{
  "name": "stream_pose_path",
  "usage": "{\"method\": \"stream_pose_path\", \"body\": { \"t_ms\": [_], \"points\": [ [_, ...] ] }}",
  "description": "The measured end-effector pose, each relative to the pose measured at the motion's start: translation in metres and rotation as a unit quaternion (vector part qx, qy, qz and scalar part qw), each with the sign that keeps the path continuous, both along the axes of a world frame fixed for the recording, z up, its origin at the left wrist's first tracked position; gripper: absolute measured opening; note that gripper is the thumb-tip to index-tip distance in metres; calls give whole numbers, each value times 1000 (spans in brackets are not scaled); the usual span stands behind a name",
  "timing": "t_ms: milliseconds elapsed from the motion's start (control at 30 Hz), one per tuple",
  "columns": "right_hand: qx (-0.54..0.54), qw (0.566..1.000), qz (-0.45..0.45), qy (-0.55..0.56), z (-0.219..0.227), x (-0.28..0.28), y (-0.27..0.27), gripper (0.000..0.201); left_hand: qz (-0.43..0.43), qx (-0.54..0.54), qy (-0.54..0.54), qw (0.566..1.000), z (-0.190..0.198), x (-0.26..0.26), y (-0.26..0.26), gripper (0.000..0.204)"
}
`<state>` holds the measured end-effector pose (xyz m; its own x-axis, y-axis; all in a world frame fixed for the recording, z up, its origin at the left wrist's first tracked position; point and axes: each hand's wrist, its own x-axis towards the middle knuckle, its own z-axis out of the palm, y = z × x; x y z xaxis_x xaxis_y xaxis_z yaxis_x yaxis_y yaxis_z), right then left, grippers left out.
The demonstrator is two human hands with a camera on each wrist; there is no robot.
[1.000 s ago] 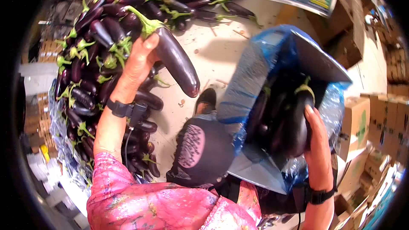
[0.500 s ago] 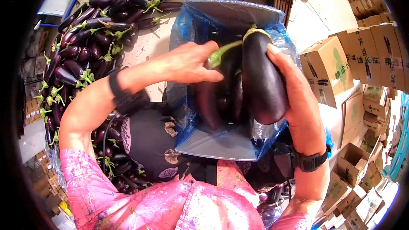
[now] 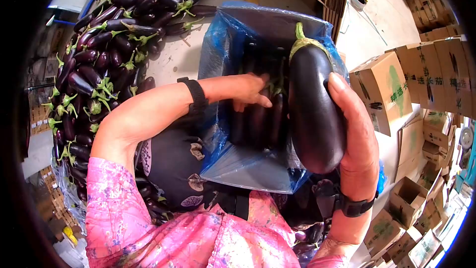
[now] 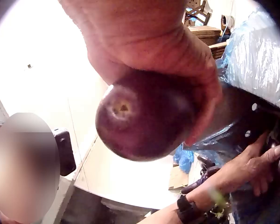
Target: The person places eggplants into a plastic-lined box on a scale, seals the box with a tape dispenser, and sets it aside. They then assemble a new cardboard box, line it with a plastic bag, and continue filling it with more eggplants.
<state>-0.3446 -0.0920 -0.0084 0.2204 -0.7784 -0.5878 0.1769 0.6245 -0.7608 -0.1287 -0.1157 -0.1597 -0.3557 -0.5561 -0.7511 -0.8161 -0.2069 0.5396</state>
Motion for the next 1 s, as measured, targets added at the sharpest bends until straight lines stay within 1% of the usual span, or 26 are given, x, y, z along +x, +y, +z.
{"method": "stream_pose_path", "body": {
  "t_ms": [33, 67, 100, 133, 167, 200, 233, 267, 300, 333, 367, 400, 433, 500, 533, 567, 633, 667, 700, 733, 767, 833, 867, 900, 967, 1000],
  "points": [
    [2, 1000, -1, 1, 3, 3, 0, 52, -8, -1, -21, 1000, 2, -3, -2, 69],
    [-30, 998, 39, 41, -2, 4, 0, 52, -17, -3, -43, 999, 5, -4, -3, 65],
    [-62, 992, 79, 81, -6, 5, -1, 52, -23, 0, -29, 999, 5, -1, -4, 62],
    [-52, 982, 154, 96, 1, 4, -4, 62, -28, 3, -15, 1000, 5, 4, -4, 58],
    [-53, 967, 196, 155, -6, 1, -2, 63, -34, 5, 0, 999, 4, 9, -7, 55],
    [-82, 953, 228, 180, -17, -1, 1, 66, -39, -2, 15, 999, 7, 16, -11, 54],
    [-79, 945, 246, 202, -12, 9, 3, 67, -91, -37, 36, 995, 23, 24, -18, 61],
    [-77, 935, 264, 224, -7, 20, 5, 69, -64, -45, 107, 991, 39, 37, -18, 68],
    [-110, 912, 288, 270, -18, 21, 5, 72, -37, -53, 177, 982, 56, 51, -16, 79],
    [-115, 913, 291, 260, -30, 24, 6, 73, 43, -11, 245, 969, 64, 60, -10, 82],
    [-121, 914, 297, 250, -41, 27, 7, 73, 124, 31, 309, 942, 71, 67, -3, 86],
    [-171, 901, 285, 280, -50, 30, 7, 75, 140, 7, 302, 943, 79, 73, 4, 86],
    [-173, 896, 295, 283, -55, 33, 5, 75, 98, -80, 254, 959, 70, 78, 5, 86],
    [-178, 886, 314, 291, -60, 37, 0, 75, 73, -140, 218, 963, 68, 81, 13, 87],
    [-204, 869, 330, 307, -62, 39, 0, 75, 82, -129, 230, 961, 69, 81, 18, 88],
    [-253, 853, 328, 318, -59, 40, 5, 74, 115, -121, 235, 958, 70, 79, 24, 89],
    [-340, 829, 342, 283, -47, 46, 14, 75, 134, -48, 353, 925, 71, 79, 26, 89],
    [-394, 812, 336, 270, -49, 49, 18, 78, 122, -33, 403, 907, 74, 77, 27, 88],
    [-422, 793, 332, 289, -52, 50, 15, 76, 106, -17, 450, 886, 79, 73, 28, 86],
    [-449, 774, 323, 308, -55, 53, 10, 75, 77, -134, 392, 907, 94, 67, 33, 80],
    [-476, 754, 314, 327, -60, 55, 5, 74, 60, -289, 409, 863, 83, 60, 34, 78],
    [-572, 679, 295, 354, -75, 52, -5, 67, 40, -378, 323, 867, 85, 57, 28, 78],
    [-607, 638, 292, 373, -79, 53, -12, 66, 12, -496, 288, 819, 72, 54, 27, 78],
    [-641, 594, 287, 392, -82, 53, -17, 65, 11, -524, 262, 811, 67, 51, 30, 79],
    [-662, 539, 297, 429, -82, 49, -19, 64, 9, -577, 212, 789, 59, 43, 41, 80],
    [-673, 509, 311, 438, -82, 46, -21, 63, 5, -529, 205, 823, 59, 45, 45, 80]
  ]
}}
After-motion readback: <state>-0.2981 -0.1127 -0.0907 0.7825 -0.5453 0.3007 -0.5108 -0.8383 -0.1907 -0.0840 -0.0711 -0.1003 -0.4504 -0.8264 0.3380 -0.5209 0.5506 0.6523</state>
